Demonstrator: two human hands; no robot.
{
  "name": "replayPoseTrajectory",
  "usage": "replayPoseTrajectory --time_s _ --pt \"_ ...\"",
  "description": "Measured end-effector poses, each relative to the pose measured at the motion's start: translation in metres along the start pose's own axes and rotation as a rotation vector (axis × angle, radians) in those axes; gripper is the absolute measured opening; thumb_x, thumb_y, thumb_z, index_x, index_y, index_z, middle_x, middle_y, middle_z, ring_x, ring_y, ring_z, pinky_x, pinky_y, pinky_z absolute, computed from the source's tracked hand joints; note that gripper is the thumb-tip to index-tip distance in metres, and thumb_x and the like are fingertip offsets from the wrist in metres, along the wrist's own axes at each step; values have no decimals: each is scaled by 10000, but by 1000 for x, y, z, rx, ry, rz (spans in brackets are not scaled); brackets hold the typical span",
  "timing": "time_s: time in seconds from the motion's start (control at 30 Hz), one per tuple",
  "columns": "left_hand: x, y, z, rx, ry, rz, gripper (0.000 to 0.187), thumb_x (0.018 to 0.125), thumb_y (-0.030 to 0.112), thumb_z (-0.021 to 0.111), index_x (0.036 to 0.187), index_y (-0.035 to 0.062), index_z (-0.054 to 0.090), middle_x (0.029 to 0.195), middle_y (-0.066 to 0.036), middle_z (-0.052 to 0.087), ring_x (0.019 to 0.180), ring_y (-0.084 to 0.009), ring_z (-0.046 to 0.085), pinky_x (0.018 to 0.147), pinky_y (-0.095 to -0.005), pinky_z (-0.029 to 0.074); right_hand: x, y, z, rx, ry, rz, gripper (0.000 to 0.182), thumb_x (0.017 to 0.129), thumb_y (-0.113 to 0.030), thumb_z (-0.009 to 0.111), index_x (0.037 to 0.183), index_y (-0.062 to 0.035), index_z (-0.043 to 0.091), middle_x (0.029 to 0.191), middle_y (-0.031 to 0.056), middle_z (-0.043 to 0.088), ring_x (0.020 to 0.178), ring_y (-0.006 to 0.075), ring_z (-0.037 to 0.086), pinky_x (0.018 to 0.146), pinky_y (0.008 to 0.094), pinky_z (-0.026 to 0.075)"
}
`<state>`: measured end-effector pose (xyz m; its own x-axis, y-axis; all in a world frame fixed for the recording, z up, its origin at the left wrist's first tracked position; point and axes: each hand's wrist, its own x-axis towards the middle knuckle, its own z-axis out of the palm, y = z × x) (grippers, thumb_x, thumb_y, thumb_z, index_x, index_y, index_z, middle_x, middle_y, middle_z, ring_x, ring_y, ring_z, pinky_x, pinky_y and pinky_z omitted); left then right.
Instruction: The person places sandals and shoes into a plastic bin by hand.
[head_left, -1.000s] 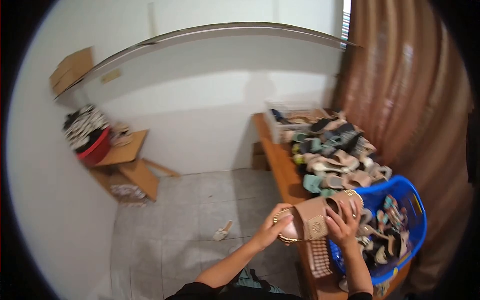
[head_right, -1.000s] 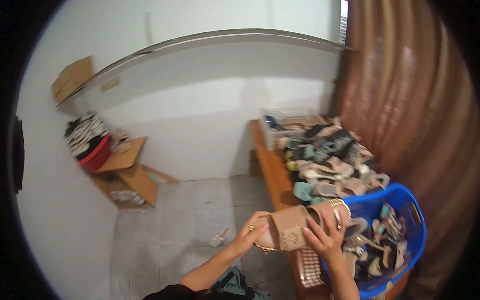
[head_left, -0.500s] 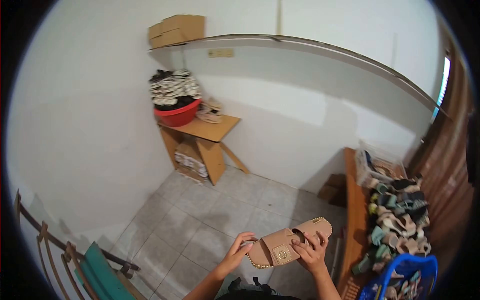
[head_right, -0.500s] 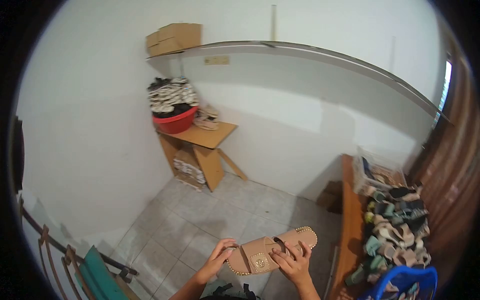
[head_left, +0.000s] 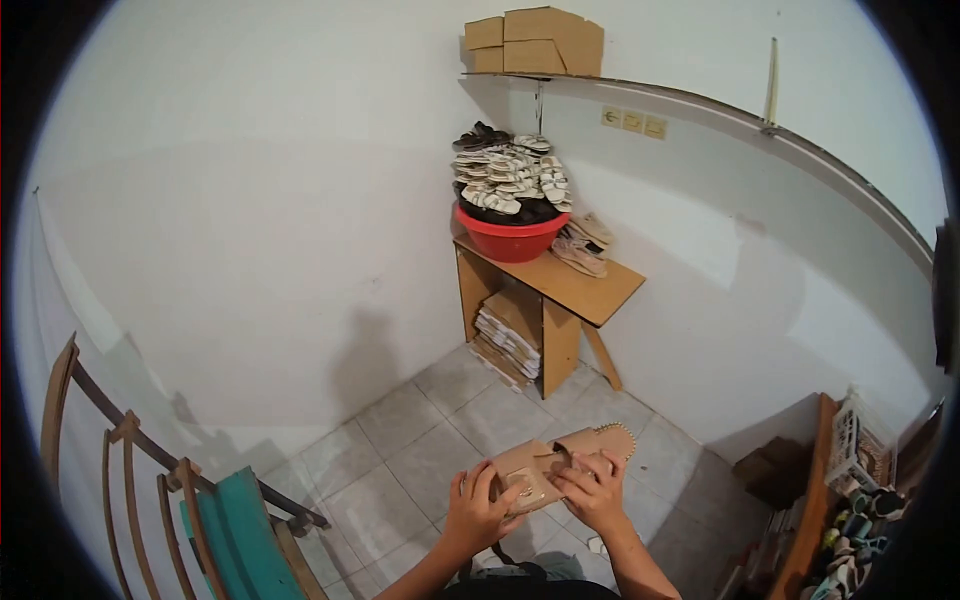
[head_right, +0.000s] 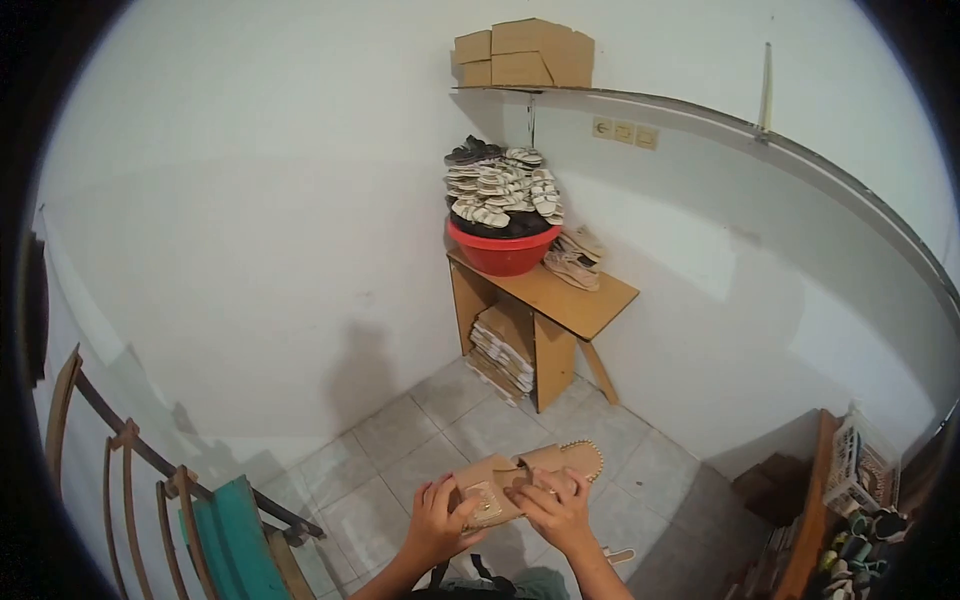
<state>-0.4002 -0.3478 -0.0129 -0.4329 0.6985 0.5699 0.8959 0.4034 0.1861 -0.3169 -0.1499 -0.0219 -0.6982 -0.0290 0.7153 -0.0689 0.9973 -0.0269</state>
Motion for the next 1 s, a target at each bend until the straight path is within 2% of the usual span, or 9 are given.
replayPoseTrajectory --time_s 0.13,0.2,0.27,0.4,0.53,0.6,0.67,0.77,1.0 --pt "16 -58 29 -65 -31 -67 782 510 313 810 1195 220 445 1147 -183 433 1026 -355 481 820 -480 369 30 11 53 51 -20 -110 233 681 -200 672 901 -276 664 985 -129 590 1031 93 503 944 421 297" --pt "28 -83 51 -135 -12 -77 794 509 296 810 1199 231 424 1130 -188 428 999 -356 487 789 -473 388 44 30 78 88 -63 -122 184 612 -207 717 781 -254 662 999 -127 601 1035 115 498 938 446 298" --pt "43 -101 77 -284 32 -144 772 519 318 799 1204 303 444 1103 -175 428 995 -372 474 768 -473 414 59 51 98 70 -90 -140 186 609 -206 720 776 -261 660 996 -128 599 1036 115 497 945 448 293" --pt "94 -150 130 -378 89 -146 764 509 304 801 1190 305 453 1101 -177 428 979 -389 471 747 -465 436 103 100 149 41 -74 -158 203 595 -193 728 768 -272 656 991 -121 593 1044 123 494 966 459 282" --pt "171 -201 162 -300 109 -70 744 526 282 788 1199 340 478 1085 -151 440 962 -392 474 739 -458 444 161 159 196 77 -62 -124 214 589 -187 730 768 -278 656 994 -113 589 1053 141 488 976 466 279" --pt "213 -225 170 -259 105 -57 717 547 270 776 1198 371 494 1078 -132 446 958 -391 476 732 -450 446 202 188 217 39 -6 -123 185 642 -214 699 798 -303 651 991 -104 584 1048 125 484 978 460 282" --pt "256 -252 180 -88 207 83 633 581 257 752 1146 448 542 1063 -88 457 963 -385 479 721 -441 446 242 215 234 25 15 -141 214 645 -209 703 819 -323 656 987 -106 571 1045 142 484 979 452 292" --pt "308 -291 192 -35 309 79 528 602 306 757 1068 486 585 1007 -49 483 950 -375 490 699 -432 447 291 245 268 -24 163 -156 251 655 -235 698 870 -360 659 1001 -99 545 1058 149 476 987 443 295" --pt "407 -371 192 95 390 71 365 593 442 766 938 431 648 910 -23 528 929 -358 521 661 -400 441 393 301 334 -36 212 -211 331 680 -294 675 981 -422 631 1044 -62 521 1093 182 465 1007 427 283"
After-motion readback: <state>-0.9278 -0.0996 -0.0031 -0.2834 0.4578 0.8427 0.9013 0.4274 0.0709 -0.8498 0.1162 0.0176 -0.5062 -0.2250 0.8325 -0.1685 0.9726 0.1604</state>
